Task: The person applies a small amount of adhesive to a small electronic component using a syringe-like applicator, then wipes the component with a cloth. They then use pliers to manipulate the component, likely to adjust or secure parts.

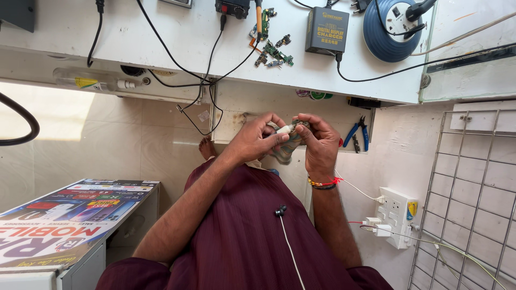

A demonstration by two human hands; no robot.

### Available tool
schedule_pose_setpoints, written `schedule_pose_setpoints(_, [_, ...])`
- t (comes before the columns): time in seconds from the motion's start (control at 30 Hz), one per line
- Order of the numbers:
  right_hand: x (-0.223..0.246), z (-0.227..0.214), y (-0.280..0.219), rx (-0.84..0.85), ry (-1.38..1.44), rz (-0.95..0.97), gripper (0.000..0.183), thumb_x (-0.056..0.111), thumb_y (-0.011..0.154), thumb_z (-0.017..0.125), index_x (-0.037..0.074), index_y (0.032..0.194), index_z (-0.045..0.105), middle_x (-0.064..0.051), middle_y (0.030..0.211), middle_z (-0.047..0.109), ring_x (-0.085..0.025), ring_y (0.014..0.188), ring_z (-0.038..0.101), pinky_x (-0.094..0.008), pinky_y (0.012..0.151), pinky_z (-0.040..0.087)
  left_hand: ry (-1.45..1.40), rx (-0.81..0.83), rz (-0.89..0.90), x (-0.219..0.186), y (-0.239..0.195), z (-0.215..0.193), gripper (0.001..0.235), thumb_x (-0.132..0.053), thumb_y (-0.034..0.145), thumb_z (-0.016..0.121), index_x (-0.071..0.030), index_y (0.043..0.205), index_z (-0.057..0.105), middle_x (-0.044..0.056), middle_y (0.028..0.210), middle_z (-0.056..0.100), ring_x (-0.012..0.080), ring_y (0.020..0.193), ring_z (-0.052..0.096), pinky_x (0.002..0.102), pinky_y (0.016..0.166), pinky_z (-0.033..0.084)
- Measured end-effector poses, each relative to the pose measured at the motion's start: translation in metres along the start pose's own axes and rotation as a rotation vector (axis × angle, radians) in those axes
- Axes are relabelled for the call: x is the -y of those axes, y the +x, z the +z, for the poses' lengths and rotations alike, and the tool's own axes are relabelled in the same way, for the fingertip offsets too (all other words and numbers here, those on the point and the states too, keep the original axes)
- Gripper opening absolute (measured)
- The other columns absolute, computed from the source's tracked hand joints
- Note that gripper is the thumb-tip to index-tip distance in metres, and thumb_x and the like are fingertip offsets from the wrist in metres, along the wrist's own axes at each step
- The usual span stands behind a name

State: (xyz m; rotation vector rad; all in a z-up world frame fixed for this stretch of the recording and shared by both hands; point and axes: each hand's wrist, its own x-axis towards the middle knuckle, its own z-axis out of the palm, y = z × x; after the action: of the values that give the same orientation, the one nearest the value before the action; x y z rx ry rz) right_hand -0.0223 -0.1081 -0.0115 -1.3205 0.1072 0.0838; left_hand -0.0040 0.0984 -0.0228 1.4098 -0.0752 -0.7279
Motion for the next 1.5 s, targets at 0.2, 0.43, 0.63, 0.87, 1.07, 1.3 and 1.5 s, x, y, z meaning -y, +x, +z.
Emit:
schedule_pose_setpoints(0.2, [0.015,-0.007,0.001,0.174,0.104,0.121,0.048,0.003,0.09,0.076,-0.001,0.136,0.059,-0.017,0.117,0.073,-0.019,0.106,0.072,-0.032,0.092,0.06,-0.203,0.083,-0.048,-0.005,-0.015,-0.013,0.03,-0.032,0.097,0.068,-0.006,0.111,0.065,0.005,0.071,0.072,0.0066,0.051,0.061,0.022,0.047,0.05])
schedule_pose_setpoints(0.43, [0.002,-0.009,-0.007,0.145,0.109,0.044,0.035,0.0,0.095,0.077,-0.005,0.127,0.064,-0.015,0.114,0.072,-0.019,0.108,0.07,-0.032,0.096,0.059,-0.082,0.141,-0.072,-0.01,-0.013,-0.014,0.025,-0.03,0.09,0.076,-0.009,0.102,0.07,0.004,0.075,0.074,0.0086,0.058,0.064,0.026,0.053,0.053])
schedule_pose_setpoints(0.63, [0.0,-0.007,-0.011,0.108,0.04,0.028,0.028,-0.004,0.094,0.075,-0.005,0.119,0.066,-0.017,0.112,0.073,-0.019,0.104,0.072,-0.032,0.092,0.06,0.58,-0.309,0.145,-0.009,-0.007,0.011,0.034,-0.02,0.077,0.087,-0.007,0.09,0.058,0.007,0.084,0.071,0.0238,0.077,0.071,0.041,0.069,0.055])
schedule_pose_setpoints(0.87, [0.003,-0.003,-0.005,0.064,0.081,-0.055,0.024,-0.007,0.094,0.074,0.0,0.114,0.062,-0.016,0.112,0.071,-0.018,0.107,0.07,-0.03,0.096,0.058,0.518,-0.081,0.26,0.001,-0.015,0.011,0.021,-0.026,0.107,0.064,-0.007,0.117,0.066,0.009,0.095,0.074,0.0268,0.085,0.071,0.043,0.08,0.055])
schedule_pose_setpoints(1.07, [0.003,-0.003,-0.004,0.055,0.122,-0.024,0.028,-0.008,0.093,0.074,0.005,0.109,0.054,-0.017,0.106,0.07,-0.02,0.106,0.07,-0.032,0.092,0.059,0.535,-0.099,0.067,-0.004,-0.01,0.008,0.035,-0.037,0.084,0.079,-0.009,0.103,0.069,0.005,0.09,0.075,0.0189,0.081,0.073,0.037,0.076,0.058])
schedule_pose_setpoints(1.3, [0.005,-0.002,-0.003,0.056,0.143,-0.033,0.03,-0.007,0.094,0.073,0.008,0.104,0.049,-0.018,0.105,0.071,-0.019,0.105,0.07,-0.032,0.091,0.059,0.523,-0.148,0.145,0.002,-0.007,0.017,0.051,-0.048,0.079,0.085,-0.007,0.101,0.065,0.009,0.09,0.07,0.0203,0.084,0.069,0.038,0.075,0.055])
schedule_pose_setpoints(1.5, [0.004,-0.006,-0.001,0.064,0.125,-0.046,0.03,-0.008,0.095,0.073,0.008,0.104,0.049,-0.02,0.108,0.071,-0.017,0.103,0.069,-0.03,0.09,0.058,0.305,-0.038,0.129,0.011,-0.009,0.013,0.039,-0.049,0.097,0.061,-0.014,0.111,0.067,0.001,0.091,0.073,0.0171,0.086,0.072,0.036,0.082,0.056])
